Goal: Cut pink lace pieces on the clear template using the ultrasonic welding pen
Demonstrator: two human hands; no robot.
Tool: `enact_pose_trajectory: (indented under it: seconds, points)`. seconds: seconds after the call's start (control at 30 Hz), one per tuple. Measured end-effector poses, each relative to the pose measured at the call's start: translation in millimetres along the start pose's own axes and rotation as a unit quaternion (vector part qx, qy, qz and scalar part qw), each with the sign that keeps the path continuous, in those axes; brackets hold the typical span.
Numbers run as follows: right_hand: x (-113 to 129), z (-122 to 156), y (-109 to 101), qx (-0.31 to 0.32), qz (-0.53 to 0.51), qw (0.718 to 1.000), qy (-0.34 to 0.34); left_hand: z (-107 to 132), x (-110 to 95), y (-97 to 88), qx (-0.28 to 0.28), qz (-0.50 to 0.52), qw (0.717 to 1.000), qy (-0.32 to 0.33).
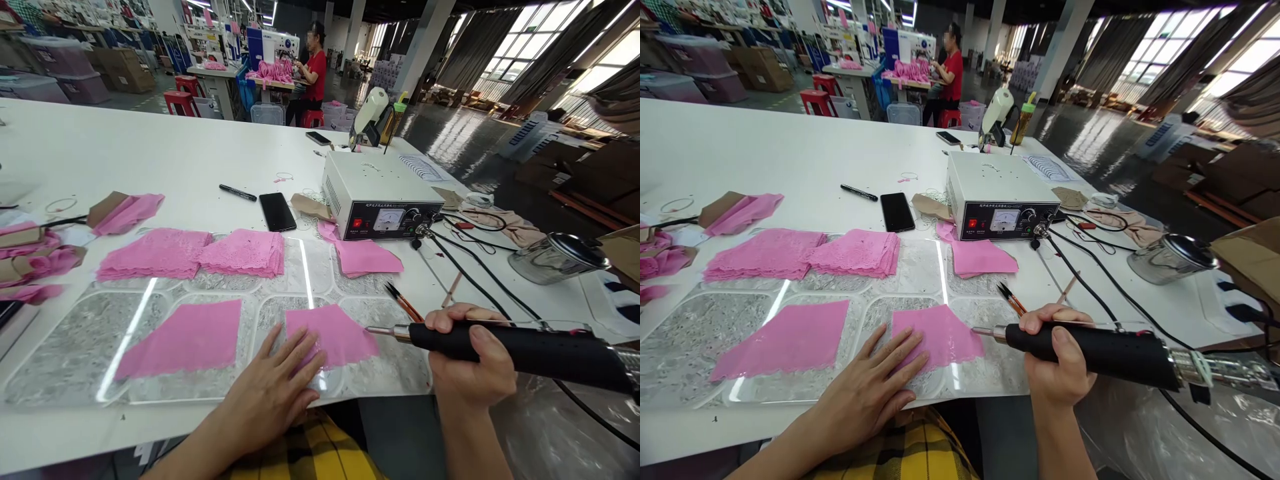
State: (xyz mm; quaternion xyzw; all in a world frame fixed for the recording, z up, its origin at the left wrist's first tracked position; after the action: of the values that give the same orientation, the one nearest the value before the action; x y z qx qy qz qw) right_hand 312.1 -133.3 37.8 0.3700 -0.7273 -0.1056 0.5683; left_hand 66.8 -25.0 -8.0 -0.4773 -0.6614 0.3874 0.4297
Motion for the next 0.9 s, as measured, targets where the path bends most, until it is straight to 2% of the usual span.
enact_pose_trajectory:
  seconds: [0.13, 0.47, 0.63, 0.9]
  points:
    - [-8.7, 1.3, 5.1, 0.031, -0.011, 0.999, 0.011, -0.1, 0.5, -0.5, 0.005, -0.006, 1.0, 0.005]
    - [-10.0, 2.5, 7.6, 0.042, 0.003, 0.999, 0.016, 2.0, 0.3, 1.8, 0.012, 0.007, 1.0, -0.004]
    - [-10.0, 1.7, 10.1, 0.035, 0.004, 0.999, 0.017, 1.9, -0.6, 1.9, -0.005, 0.011, 1.0, -0.022]
    - [-17.4, 0.6, 24.4, 0.068, -0.012, 0.997, 0.017, 0.5, -1.7, -0.1, -0.006, 0.008, 1.0, -0.027]
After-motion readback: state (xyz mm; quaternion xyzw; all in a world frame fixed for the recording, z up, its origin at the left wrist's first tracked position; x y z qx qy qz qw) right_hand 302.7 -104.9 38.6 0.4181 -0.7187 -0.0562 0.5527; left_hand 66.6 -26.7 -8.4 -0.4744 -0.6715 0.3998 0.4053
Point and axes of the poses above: each hand's wrist, its own z-axis away from the middle knuckle, its own y-axis out of the palm, x = y × z, the point moved 1 cm from there along -z, towards the middle knuckle, and after that the axes turned 10 degrees about -z, right-handed, at the moved point
